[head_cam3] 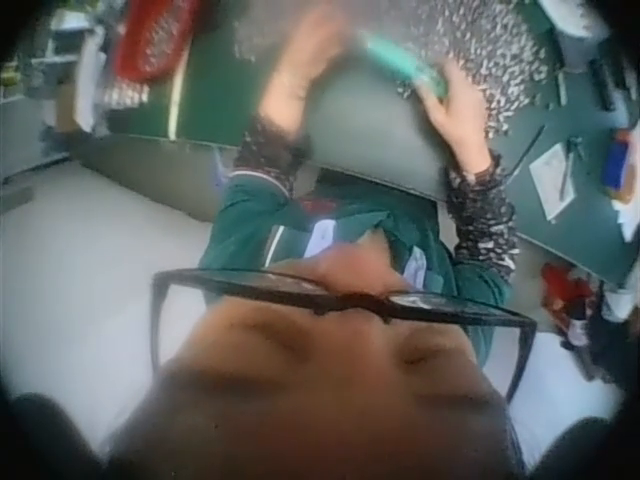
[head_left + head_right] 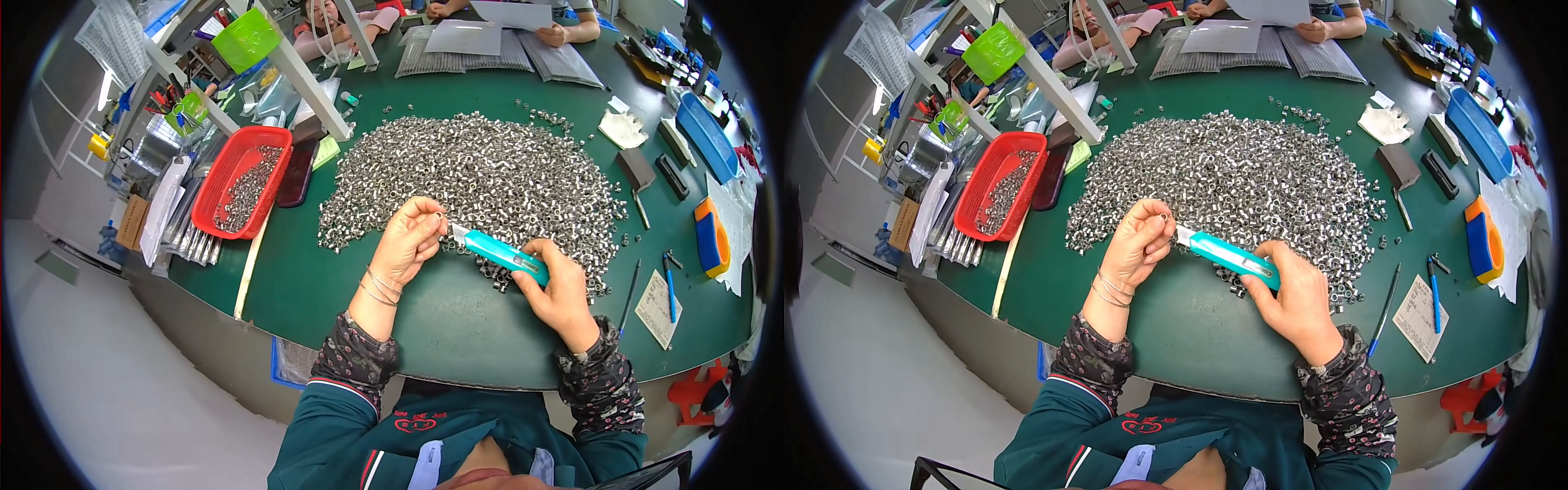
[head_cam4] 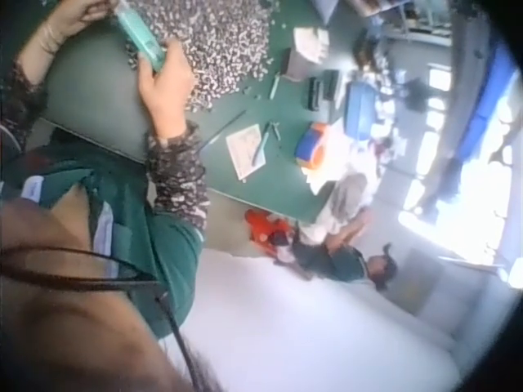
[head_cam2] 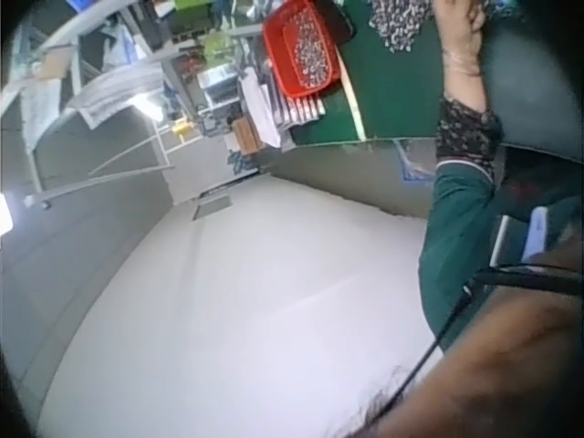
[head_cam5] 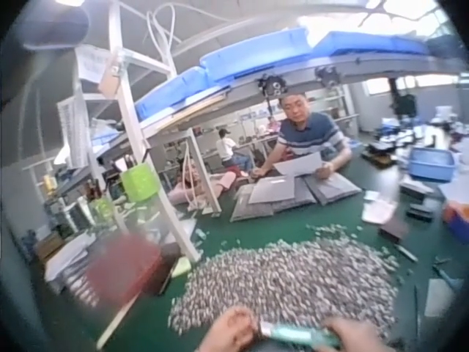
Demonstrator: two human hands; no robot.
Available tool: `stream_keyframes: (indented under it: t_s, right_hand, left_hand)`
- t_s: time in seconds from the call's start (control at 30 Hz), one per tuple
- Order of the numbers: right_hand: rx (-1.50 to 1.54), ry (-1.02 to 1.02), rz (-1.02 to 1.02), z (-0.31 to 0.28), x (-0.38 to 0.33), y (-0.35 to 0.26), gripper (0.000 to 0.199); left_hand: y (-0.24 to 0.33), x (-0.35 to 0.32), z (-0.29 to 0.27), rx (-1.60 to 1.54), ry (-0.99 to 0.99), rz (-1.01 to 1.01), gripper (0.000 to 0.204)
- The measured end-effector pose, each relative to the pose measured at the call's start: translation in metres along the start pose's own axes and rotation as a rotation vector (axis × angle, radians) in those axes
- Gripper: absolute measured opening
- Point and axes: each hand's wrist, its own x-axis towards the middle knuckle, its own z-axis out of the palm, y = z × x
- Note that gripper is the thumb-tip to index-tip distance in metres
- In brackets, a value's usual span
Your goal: Cleaning small metal components using a handheld scraper tool at a manufacturing workstation.
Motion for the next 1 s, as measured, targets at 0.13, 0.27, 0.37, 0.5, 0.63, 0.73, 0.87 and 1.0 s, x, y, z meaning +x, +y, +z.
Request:
stream_keyframes:
  t_s: [0.13,0.27,0.37,0.5,0.63,0.73,0.87,1.0]
  right_hand:
    - [0.038,0.004,0.002,-0.002,0.0,-0.0043,0.028]
    - [0.062,0.003,-0.014,0.0002,-0.0004,-0.0023,0.027]
    - [0.068,-0.033,0.015,0.0009,-0.0018,-0.0012,0.027]
    - [0.066,-0.032,-0.015,0.0034,-0.0026,0.0007,0.028]
    - [0.067,-0.05,0.017,0.0029,-0.0028,-0.0001,0.028]
    - [0.074,-0.053,0.034,0.0023,-0.0022,-0.0011,0.027]
    - [0.082,-0.051,0.025,0.0032,-0.0024,-0.0004,0.027]
    - [0.118,-0.106,0.076,0.0044,-0.0026,0.0019,0.026]
  left_hand:
    - [0.0015,-0.0012,0.0051,0.004,-0.01,0.014,0.008]
    - [0.0007,-0.0012,0.0052,-0.005,0.048,-0.017,0.007]
    - [-0.0004,-0.001,0.0021,-0.003,0.027,-0.037,0.007]
    - [-0.0014,-0.0018,0.005,-0.024,0.03,-0.063,0.008]
    - [-0.0033,-0.0004,0.0055,-0.011,0.058,-0.049,0.008]
    - [-0.0031,-0.0005,0.0058,-0.003,0.057,-0.056,0.009]
    - [-0.005,-0.0007,0.0039,0.004,0.037,-0.048,0.01]
    - [-0.0067,-0.0008,0.0029,0.025,0.034,-0.024,0.01]
